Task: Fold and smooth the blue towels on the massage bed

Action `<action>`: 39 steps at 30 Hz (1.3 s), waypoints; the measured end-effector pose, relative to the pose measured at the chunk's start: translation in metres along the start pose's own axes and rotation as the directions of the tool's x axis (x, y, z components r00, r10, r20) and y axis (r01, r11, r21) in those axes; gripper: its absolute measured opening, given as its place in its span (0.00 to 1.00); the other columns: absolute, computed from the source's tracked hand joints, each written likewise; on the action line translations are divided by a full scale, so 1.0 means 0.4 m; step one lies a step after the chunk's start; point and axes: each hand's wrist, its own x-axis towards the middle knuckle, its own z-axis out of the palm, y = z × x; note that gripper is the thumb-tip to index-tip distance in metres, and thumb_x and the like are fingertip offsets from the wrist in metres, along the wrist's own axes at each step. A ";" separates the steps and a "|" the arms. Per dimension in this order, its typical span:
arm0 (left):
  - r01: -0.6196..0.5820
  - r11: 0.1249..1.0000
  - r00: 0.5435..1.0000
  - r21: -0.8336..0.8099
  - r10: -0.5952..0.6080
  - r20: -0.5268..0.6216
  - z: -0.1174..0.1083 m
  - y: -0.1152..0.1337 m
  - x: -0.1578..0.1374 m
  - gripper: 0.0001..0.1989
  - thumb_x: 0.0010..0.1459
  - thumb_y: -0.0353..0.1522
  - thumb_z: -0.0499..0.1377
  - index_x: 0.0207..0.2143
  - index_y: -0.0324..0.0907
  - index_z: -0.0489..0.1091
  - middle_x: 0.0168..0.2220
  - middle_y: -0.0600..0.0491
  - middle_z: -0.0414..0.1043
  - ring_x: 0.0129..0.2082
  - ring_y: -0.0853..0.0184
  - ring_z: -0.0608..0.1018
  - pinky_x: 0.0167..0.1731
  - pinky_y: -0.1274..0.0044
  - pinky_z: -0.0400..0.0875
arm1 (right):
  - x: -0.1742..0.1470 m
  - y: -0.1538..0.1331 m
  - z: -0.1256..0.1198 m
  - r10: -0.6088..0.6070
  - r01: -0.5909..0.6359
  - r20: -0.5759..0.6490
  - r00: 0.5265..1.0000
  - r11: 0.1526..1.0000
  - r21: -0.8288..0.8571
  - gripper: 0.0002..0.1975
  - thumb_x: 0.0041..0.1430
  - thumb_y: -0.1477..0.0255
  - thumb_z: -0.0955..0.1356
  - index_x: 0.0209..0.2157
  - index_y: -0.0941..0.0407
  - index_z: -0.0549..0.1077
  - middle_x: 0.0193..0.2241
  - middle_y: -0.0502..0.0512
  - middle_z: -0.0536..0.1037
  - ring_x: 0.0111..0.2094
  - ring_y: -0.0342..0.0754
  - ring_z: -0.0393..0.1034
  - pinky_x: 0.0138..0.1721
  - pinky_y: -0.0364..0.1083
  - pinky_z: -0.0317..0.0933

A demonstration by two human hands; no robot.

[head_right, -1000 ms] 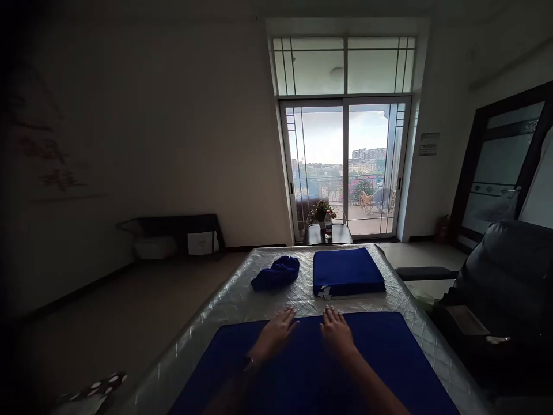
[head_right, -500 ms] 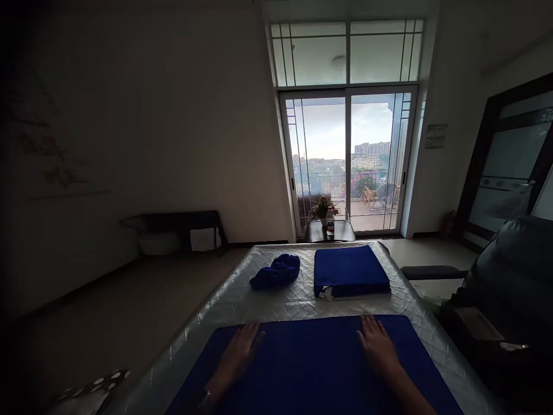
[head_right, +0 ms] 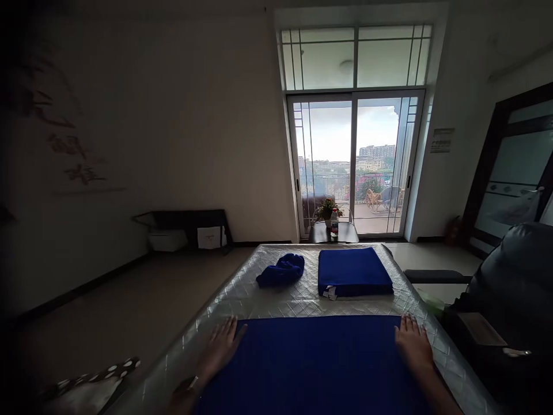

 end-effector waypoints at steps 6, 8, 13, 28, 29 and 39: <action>-0.401 0.882 0.908 -0.247 0.418 0.018 -0.007 0.385 -0.061 0.33 0.74 0.45 0.38 0.72 0.38 0.58 0.73 0.42 0.58 0.74 0.55 0.58 0.72 0.61 0.54 | -0.121 -0.339 -0.069 -0.390 0.392 -0.060 0.919 0.885 0.251 0.32 0.69 0.70 0.53 0.70 0.62 0.62 0.71 0.62 0.60 0.73 0.55 0.50 0.74 0.56 0.42; -0.483 0.830 0.859 -0.278 0.511 0.034 0.004 0.500 -0.081 0.31 0.75 0.42 0.38 0.72 0.39 0.57 0.73 0.42 0.57 0.74 0.55 0.57 0.72 0.59 0.54 | -0.153 -0.443 -0.069 -0.517 0.498 -0.024 0.856 0.809 0.312 0.32 0.70 0.68 0.54 0.71 0.61 0.59 0.72 0.61 0.58 0.74 0.53 0.48 0.73 0.55 0.43; -0.473 0.830 0.860 -0.294 0.507 0.049 0.027 0.578 -0.093 0.32 0.75 0.45 0.37 0.73 0.38 0.55 0.73 0.38 0.57 0.74 0.52 0.57 0.70 0.53 0.56 | -0.167 -0.523 -0.033 -0.540 0.507 0.004 0.842 0.793 0.338 0.31 0.71 0.67 0.53 0.72 0.62 0.56 0.73 0.61 0.55 0.74 0.53 0.46 0.73 0.55 0.42; -0.067 0.996 0.984 -0.066 0.076 0.159 0.029 -0.005 0.001 0.38 0.72 0.50 0.38 0.73 0.34 0.53 0.75 0.41 0.50 0.75 0.55 0.53 0.72 0.58 0.49 | 0.010 0.032 0.034 -0.095 0.092 0.037 0.995 0.993 0.070 0.34 0.69 0.65 0.51 0.70 0.65 0.62 0.73 0.67 0.55 0.75 0.54 0.43 0.72 0.54 0.41; -0.064 0.996 0.985 -0.064 0.074 0.158 0.032 -0.015 0.003 0.40 0.71 0.51 0.38 0.73 0.33 0.52 0.75 0.41 0.49 0.75 0.55 0.52 0.72 0.59 0.48 | 0.013 0.040 0.035 -0.059 0.056 0.046 0.997 0.996 0.064 0.35 0.70 0.63 0.50 0.71 0.67 0.58 0.74 0.67 0.53 0.75 0.53 0.42 0.72 0.53 0.40; -0.071 0.994 0.993 -0.086 0.079 0.085 -0.030 0.106 0.001 0.40 0.73 0.50 0.36 0.71 0.30 0.56 0.73 0.35 0.54 0.74 0.49 0.56 0.70 0.54 0.53 | -0.030 -0.117 -0.083 -0.006 0.004 0.012 1.000 0.996 0.087 0.34 0.69 0.70 0.49 0.69 0.77 0.56 0.72 0.77 0.54 0.74 0.62 0.43 0.73 0.61 0.36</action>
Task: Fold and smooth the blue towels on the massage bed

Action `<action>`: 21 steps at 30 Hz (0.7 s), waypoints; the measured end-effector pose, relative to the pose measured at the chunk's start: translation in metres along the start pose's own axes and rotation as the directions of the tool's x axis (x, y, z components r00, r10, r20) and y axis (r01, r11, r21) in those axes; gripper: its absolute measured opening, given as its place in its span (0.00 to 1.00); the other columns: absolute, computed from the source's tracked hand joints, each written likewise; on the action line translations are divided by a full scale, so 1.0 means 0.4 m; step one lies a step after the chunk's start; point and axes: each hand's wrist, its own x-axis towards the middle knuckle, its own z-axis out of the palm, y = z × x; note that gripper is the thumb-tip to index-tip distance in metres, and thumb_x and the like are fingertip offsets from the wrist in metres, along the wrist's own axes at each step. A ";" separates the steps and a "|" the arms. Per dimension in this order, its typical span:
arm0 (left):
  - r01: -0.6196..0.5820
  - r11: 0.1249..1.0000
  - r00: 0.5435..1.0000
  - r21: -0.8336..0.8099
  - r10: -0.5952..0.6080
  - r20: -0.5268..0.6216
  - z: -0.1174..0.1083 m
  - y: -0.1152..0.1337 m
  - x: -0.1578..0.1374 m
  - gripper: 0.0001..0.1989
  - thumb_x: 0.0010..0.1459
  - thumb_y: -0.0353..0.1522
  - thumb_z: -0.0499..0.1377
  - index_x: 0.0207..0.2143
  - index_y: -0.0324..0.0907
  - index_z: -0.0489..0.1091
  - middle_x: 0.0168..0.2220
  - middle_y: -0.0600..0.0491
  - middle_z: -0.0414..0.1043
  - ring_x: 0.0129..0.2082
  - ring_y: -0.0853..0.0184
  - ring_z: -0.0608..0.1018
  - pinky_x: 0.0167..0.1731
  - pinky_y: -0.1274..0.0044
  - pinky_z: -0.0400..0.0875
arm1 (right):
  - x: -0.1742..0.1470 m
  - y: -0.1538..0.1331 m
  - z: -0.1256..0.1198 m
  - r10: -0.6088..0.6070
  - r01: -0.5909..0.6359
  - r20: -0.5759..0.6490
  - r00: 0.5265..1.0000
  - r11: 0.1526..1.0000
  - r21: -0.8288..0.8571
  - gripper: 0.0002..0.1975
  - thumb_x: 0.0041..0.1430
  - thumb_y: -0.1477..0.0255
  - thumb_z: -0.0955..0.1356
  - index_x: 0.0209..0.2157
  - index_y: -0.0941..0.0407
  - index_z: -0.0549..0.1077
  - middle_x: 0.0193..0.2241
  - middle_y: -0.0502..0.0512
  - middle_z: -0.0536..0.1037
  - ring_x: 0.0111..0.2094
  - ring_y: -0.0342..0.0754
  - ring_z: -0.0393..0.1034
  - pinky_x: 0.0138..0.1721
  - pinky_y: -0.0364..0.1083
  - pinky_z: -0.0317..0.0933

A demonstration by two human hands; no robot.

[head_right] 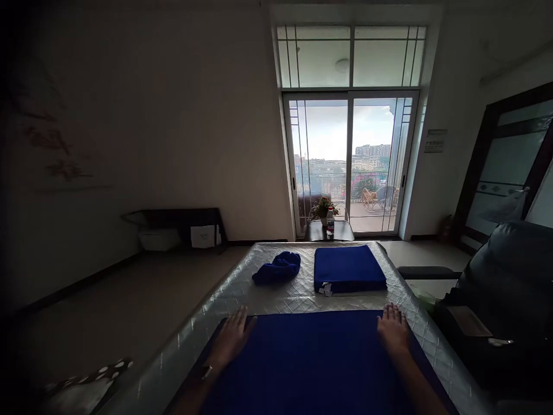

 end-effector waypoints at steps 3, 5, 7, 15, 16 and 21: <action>-0.197 0.975 0.980 -0.101 0.191 -0.063 0.003 0.189 -0.020 0.37 0.74 0.50 0.36 0.70 0.36 0.60 0.72 0.40 0.58 0.73 0.51 0.59 0.70 0.57 0.57 | -0.043 -0.162 0.011 -0.215 0.215 -0.017 0.977 0.975 0.056 0.32 0.71 0.66 0.52 0.71 0.65 0.59 0.73 0.65 0.56 0.74 0.55 0.45 0.73 0.54 0.39; -0.321 0.939 0.947 -0.126 0.315 -0.061 0.026 0.316 -0.038 0.35 0.74 0.50 0.38 0.70 0.42 0.62 0.72 0.47 0.60 0.73 0.57 0.60 0.70 0.63 0.58 | -0.078 -0.272 0.038 -0.363 0.362 -0.009 0.932 0.926 0.109 0.31 0.71 0.64 0.53 0.71 0.57 0.61 0.72 0.55 0.58 0.74 0.50 0.48 0.72 0.49 0.43; -0.412 0.893 0.910 -0.179 0.415 -0.026 0.053 0.409 -0.055 0.35 0.74 0.50 0.37 0.71 0.40 0.60 0.72 0.45 0.59 0.73 0.57 0.60 0.70 0.61 0.58 | -0.108 -0.353 0.070 -0.492 0.480 0.014 0.871 0.855 0.195 0.31 0.72 0.65 0.52 0.71 0.59 0.59 0.72 0.57 0.57 0.74 0.51 0.48 0.73 0.51 0.42; -0.403 0.889 0.903 -0.217 0.426 0.065 0.058 0.413 -0.075 0.39 0.73 0.53 0.35 0.73 0.36 0.54 0.74 0.44 0.52 0.75 0.57 0.54 0.73 0.59 0.51 | -0.120 -0.352 0.089 -0.506 0.474 0.067 0.860 0.841 0.260 0.33 0.73 0.62 0.49 0.73 0.62 0.54 0.74 0.59 0.53 0.75 0.51 0.42 0.74 0.54 0.39; -0.390 0.898 0.909 -0.202 0.410 0.069 0.055 0.382 -0.067 0.39 0.73 0.53 0.36 0.73 0.36 0.54 0.74 0.44 0.52 0.75 0.57 0.54 0.73 0.59 0.51 | -0.108 -0.319 0.081 -0.478 0.447 0.081 0.875 0.860 0.248 0.33 0.73 0.61 0.49 0.73 0.62 0.54 0.74 0.59 0.53 0.75 0.51 0.42 0.74 0.54 0.39; -0.194 0.978 0.975 -0.080 0.201 0.089 0.042 0.109 -0.013 0.39 0.73 0.52 0.37 0.72 0.33 0.56 0.74 0.42 0.53 0.75 0.54 0.54 0.73 0.57 0.49 | -0.030 -0.040 0.057 -0.281 0.267 0.093 0.955 0.954 0.139 0.34 0.71 0.62 0.50 0.71 0.61 0.61 0.73 0.63 0.57 0.74 0.53 0.46 0.73 0.58 0.41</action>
